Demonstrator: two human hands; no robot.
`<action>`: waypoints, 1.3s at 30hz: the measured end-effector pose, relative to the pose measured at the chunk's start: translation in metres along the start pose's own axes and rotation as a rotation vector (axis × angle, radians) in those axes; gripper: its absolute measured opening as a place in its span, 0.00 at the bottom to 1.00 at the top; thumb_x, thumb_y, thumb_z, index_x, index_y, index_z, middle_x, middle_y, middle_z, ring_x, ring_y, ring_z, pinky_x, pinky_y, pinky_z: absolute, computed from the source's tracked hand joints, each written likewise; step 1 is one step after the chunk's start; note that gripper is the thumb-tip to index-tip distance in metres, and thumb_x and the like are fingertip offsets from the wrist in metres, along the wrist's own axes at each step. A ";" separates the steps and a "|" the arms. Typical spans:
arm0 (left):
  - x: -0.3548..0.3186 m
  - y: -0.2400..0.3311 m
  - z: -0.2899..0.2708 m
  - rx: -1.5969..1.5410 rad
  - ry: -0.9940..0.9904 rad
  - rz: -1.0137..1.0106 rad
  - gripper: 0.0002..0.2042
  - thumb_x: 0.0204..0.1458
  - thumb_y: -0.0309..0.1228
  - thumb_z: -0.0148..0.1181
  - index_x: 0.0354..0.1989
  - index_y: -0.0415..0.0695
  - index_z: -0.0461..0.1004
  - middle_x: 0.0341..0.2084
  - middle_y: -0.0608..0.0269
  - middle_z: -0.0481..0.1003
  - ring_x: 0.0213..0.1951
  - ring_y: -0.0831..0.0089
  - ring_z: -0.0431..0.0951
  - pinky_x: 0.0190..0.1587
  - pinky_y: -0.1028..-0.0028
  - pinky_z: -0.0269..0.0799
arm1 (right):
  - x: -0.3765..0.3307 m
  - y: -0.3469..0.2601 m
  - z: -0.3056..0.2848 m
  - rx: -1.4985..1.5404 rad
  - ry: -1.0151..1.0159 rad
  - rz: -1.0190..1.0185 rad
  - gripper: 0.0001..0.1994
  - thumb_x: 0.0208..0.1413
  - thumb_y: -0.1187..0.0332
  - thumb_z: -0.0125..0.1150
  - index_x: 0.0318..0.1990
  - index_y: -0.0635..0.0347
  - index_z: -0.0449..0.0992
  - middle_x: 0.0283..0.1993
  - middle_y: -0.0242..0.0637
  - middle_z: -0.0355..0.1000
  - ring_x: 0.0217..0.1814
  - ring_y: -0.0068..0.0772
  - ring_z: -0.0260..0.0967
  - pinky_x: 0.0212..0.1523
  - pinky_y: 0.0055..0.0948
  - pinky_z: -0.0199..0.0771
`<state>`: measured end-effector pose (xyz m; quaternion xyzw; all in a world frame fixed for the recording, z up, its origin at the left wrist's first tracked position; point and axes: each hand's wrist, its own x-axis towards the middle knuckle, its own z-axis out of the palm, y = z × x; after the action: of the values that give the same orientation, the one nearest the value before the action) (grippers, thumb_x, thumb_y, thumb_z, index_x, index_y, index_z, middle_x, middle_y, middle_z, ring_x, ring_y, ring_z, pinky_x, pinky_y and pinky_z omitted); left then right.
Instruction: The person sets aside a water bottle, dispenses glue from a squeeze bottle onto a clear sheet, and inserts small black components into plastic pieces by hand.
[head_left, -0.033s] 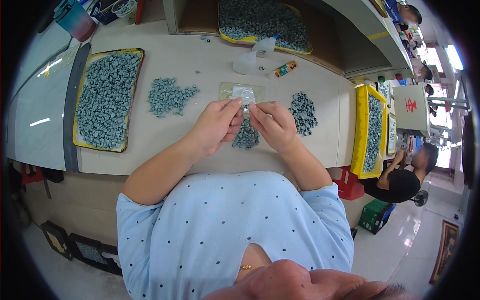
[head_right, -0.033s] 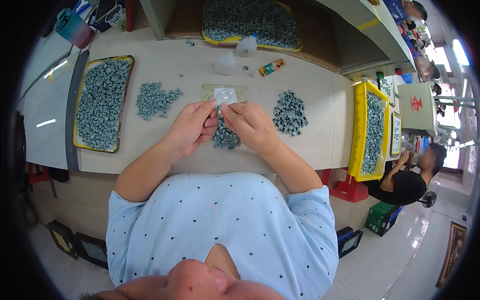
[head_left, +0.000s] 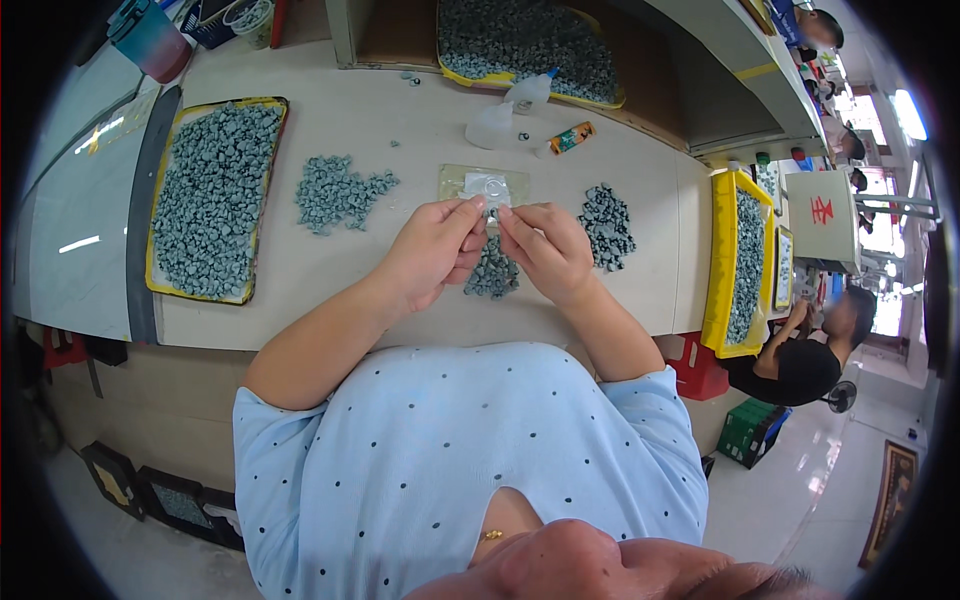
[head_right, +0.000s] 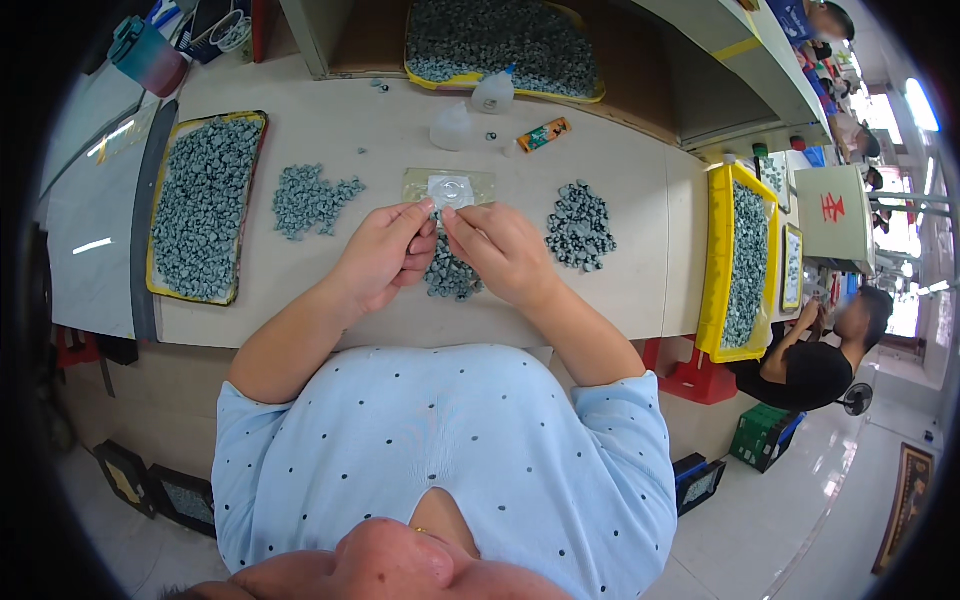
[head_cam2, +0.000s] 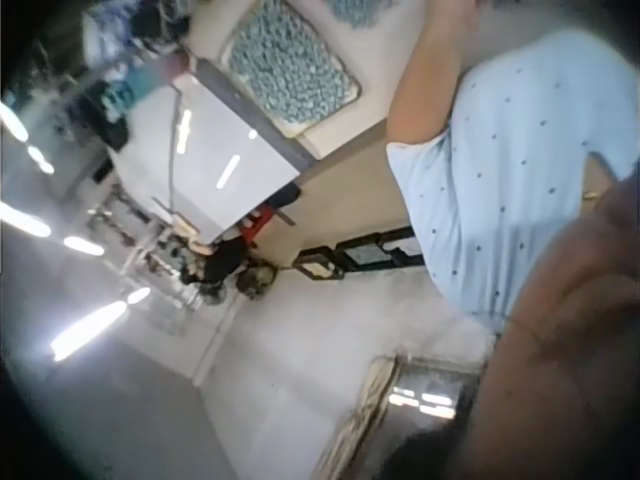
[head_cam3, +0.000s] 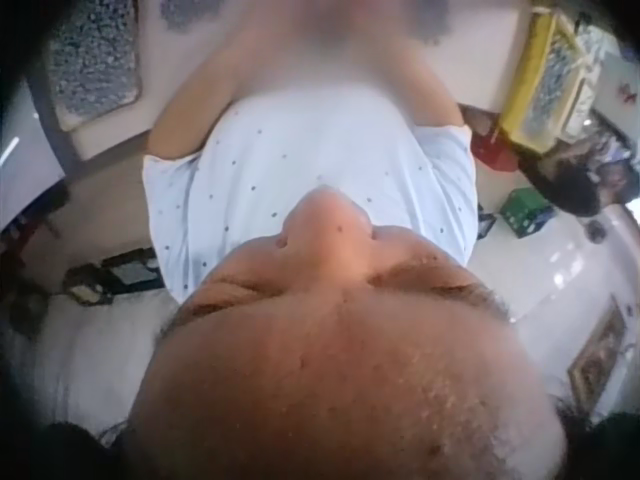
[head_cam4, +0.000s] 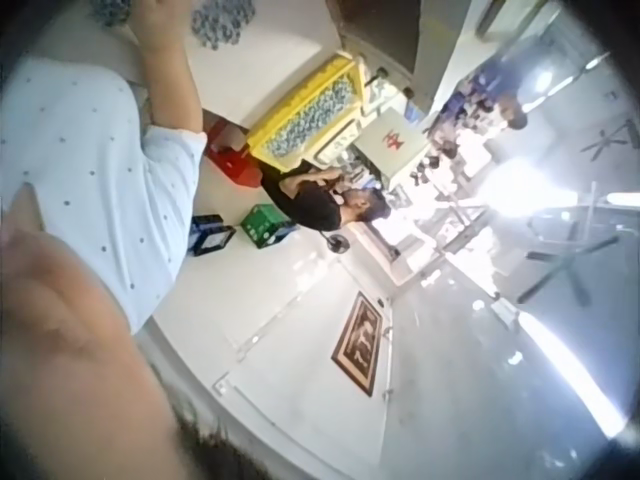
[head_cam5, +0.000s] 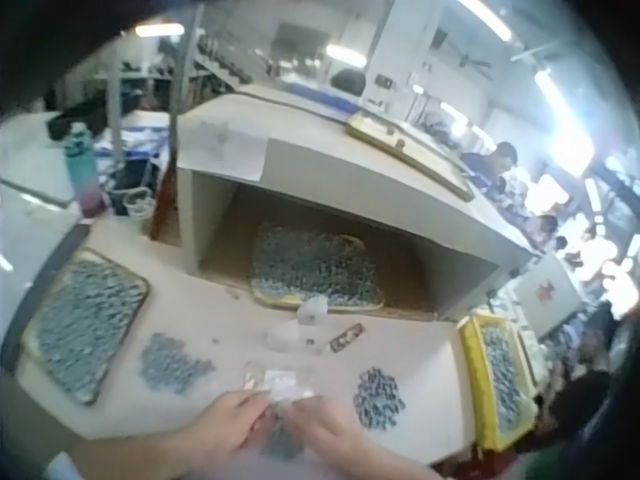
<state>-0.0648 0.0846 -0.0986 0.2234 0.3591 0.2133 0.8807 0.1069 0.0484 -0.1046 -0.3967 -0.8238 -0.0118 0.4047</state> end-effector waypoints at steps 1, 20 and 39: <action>0.000 -0.001 0.000 0.002 -0.004 0.004 0.14 0.60 0.39 0.45 0.24 0.47 0.61 0.15 0.76 0.56 0.15 0.87 0.51 0.14 0.84 0.42 | 0.000 0.001 0.001 0.001 -0.001 -0.001 0.17 0.33 0.79 0.66 0.37 0.67 0.75 0.33 0.38 0.70 0.26 0.33 0.68 0.21 0.27 0.66; -0.003 -0.007 0.001 0.016 0.101 0.179 0.14 0.60 0.38 0.46 0.24 0.46 0.63 0.15 0.76 0.57 0.16 0.88 0.51 0.15 0.85 0.46 | 0.004 -0.002 0.022 0.031 0.080 -0.023 0.11 0.33 0.81 0.68 0.30 0.70 0.75 0.29 0.40 0.70 0.24 0.34 0.67 0.22 0.25 0.67; 0.008 -0.017 0.025 0.703 0.013 0.167 0.16 0.58 0.39 0.48 0.21 0.42 0.66 0.12 0.74 0.60 0.14 0.86 0.56 0.15 0.82 0.51 | -0.025 0.042 -0.094 -0.166 -0.553 0.752 0.08 0.46 0.77 0.57 0.36 0.64 0.76 0.38 0.42 0.72 0.39 0.45 0.69 0.40 0.34 0.70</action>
<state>-0.0381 0.0686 -0.0963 0.5398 0.3965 0.1497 0.7274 0.2055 0.0296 -0.0709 -0.6866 -0.6963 0.1758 0.1132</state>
